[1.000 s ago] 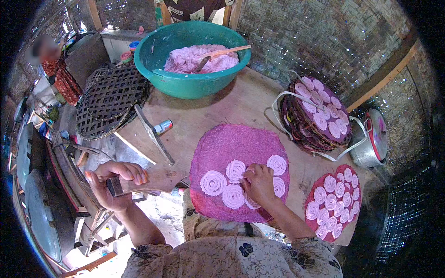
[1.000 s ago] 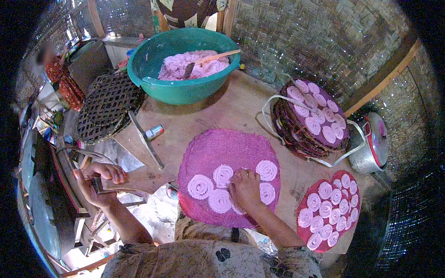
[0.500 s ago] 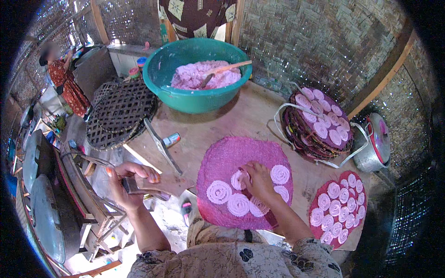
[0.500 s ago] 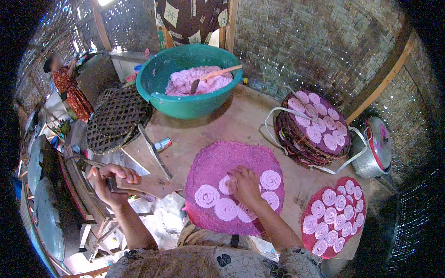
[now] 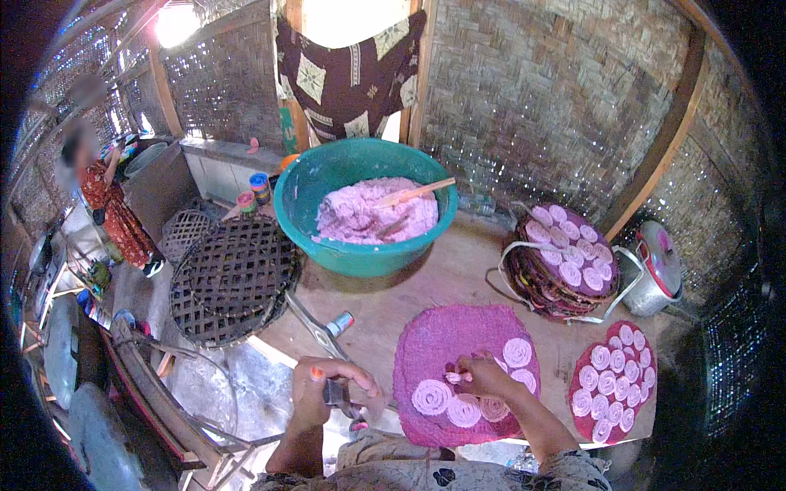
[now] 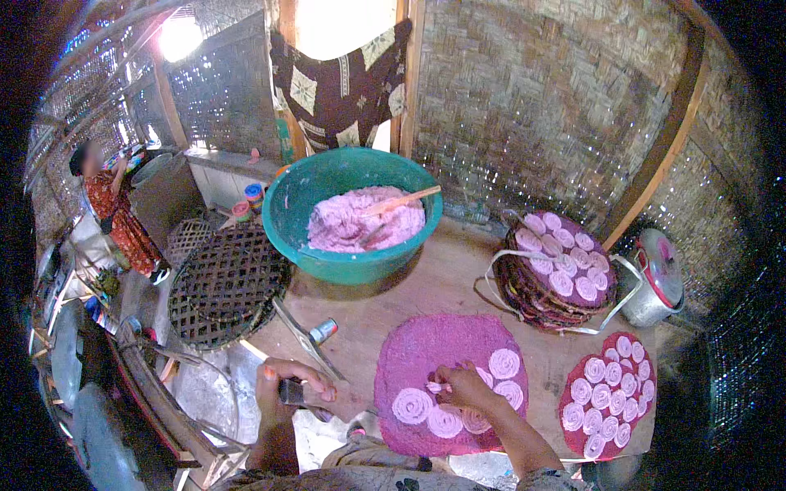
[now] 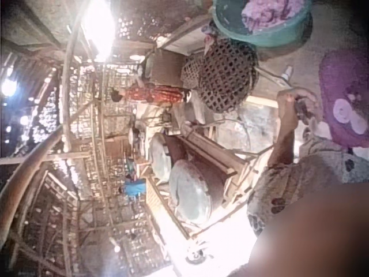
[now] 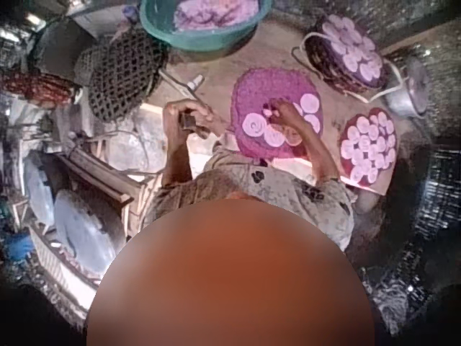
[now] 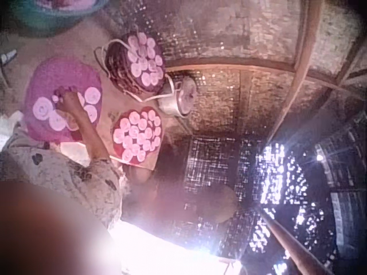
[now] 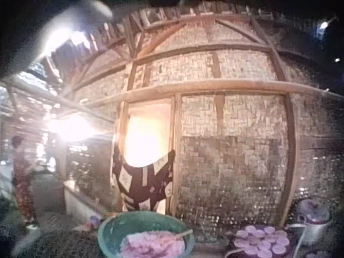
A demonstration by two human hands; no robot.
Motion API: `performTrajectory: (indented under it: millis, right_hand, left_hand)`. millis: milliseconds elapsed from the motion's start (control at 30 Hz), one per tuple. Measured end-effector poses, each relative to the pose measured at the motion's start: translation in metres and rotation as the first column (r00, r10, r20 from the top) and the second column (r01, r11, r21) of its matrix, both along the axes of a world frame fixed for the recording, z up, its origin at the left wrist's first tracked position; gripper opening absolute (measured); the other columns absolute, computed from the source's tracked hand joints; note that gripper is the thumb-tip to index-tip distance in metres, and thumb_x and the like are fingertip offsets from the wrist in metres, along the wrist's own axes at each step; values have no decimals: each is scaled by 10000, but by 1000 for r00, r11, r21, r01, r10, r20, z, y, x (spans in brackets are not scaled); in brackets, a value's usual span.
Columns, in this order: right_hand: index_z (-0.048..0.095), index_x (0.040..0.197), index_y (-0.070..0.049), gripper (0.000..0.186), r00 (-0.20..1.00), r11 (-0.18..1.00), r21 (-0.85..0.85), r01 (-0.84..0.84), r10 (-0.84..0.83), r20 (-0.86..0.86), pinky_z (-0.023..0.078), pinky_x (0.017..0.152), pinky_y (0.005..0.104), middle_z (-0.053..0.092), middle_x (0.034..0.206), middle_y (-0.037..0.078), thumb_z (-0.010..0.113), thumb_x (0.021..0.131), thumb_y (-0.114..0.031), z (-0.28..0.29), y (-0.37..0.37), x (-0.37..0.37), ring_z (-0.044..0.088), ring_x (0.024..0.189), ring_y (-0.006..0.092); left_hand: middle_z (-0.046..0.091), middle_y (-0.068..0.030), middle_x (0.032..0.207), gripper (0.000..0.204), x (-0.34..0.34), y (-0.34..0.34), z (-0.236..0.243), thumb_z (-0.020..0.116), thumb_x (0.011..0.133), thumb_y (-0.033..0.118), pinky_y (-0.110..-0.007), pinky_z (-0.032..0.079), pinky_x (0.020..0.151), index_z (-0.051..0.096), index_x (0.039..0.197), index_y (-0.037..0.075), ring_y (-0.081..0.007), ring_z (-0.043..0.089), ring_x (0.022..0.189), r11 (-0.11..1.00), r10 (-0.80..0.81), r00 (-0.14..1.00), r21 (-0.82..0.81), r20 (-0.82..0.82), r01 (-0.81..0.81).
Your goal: The person scoops pink dough from a green bowl into a wooden mold, then presses and releases it onto a pink mat to form rose-shaped rolls. The person repeats this process, arranging the finished rolls on the mat and in a woven basket.
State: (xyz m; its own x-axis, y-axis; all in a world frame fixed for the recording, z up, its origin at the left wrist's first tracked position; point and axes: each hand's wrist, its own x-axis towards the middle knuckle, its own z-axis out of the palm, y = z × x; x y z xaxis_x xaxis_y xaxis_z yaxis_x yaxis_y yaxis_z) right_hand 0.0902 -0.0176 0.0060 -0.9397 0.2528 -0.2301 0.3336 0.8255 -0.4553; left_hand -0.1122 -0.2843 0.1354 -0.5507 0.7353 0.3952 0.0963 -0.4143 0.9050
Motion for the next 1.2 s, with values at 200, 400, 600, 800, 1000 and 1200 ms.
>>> performTrajectory:
  millis: [200, 400, 600, 800, 1000, 1200]
  right_hand:
    - [557, 1080, -27, 226, 774, 906, -422, -16, -257, -580, 505, 820, 329, 644, 1009, 86, 628, 877, -97, 135, -14, -71, 631, 906, 190]
    - [604, 1115, -41, 277, 169, 978, 50, 202, 16, -986, 414, 959, 401, 579, 1168, 144, 650, 851, -111, 209, -7, -199, 556, 1095, 273]
    - [549, 1241, -78, 474, 599, 906, 298, 302, 63, -798, 320, 1045, 458, 495, 1315, 186, 682, 811, -227, 178, -35, -189, 440, 1241, 361]
    - [366, 1386, -9, 730, 1000, 687, -727, 13, -16, 3, 307, 1077, 399, 431, 1392, 160, 561, 888, -505, 61, -36, -23, 415, 1278, 278]
    - [442, 1292, 33, 824, 855, 177, -939, 295, -488, 177, 540, 733, 331, 618, 1064, 156, 438, 861, -669, 125, -61, 39, 638, 902, 246]
    - [515, 1230, -49, 637, 644, 63, -836, 546, -670, 370, 530, 565, 298, 633, 869, 92, 370, 936, -594, 121, -40, 68, 632, 685, 167]
  left_hand:
    - [671, -191, 762, 801, -25, -8, -25, 261, 943, 605, -341, 531, 667, 652, 773, -73, -268, 665, 679, 984, -171, 985, 43, -15, 171]
    - [649, -245, 864, 720, -38, 2, -33, 416, 877, 662, -488, 516, 789, 529, 918, -47, -336, 653, 827, 897, -436, 900, 78, -1, 435]
    - [621, -209, 761, 744, -75, -20, -35, 293, 903, 677, -454, 510, 707, 539, 900, -26, -311, 629, 717, 865, -474, 860, 280, 190, 415]
    - [522, -124, 588, 819, -90, 52, 39, 118, 879, 731, -473, 456, 600, 557, 831, 41, -294, 525, 538, 633, -761, 493, 647, 421, 426]
    - [501, -40, 593, 668, -61, 184, 19, 312, 872, 715, -466, 454, 718, 549, 762, 101, -246, 528, 604, 606, -783, 191, 655, 592, 453]
    - [476, -4, 609, 501, 0, 276, -98, 402, 903, 596, -438, 456, 753, 507, 747, 132, -207, 517, 645, 731, -582, -27, 538, 813, 420]
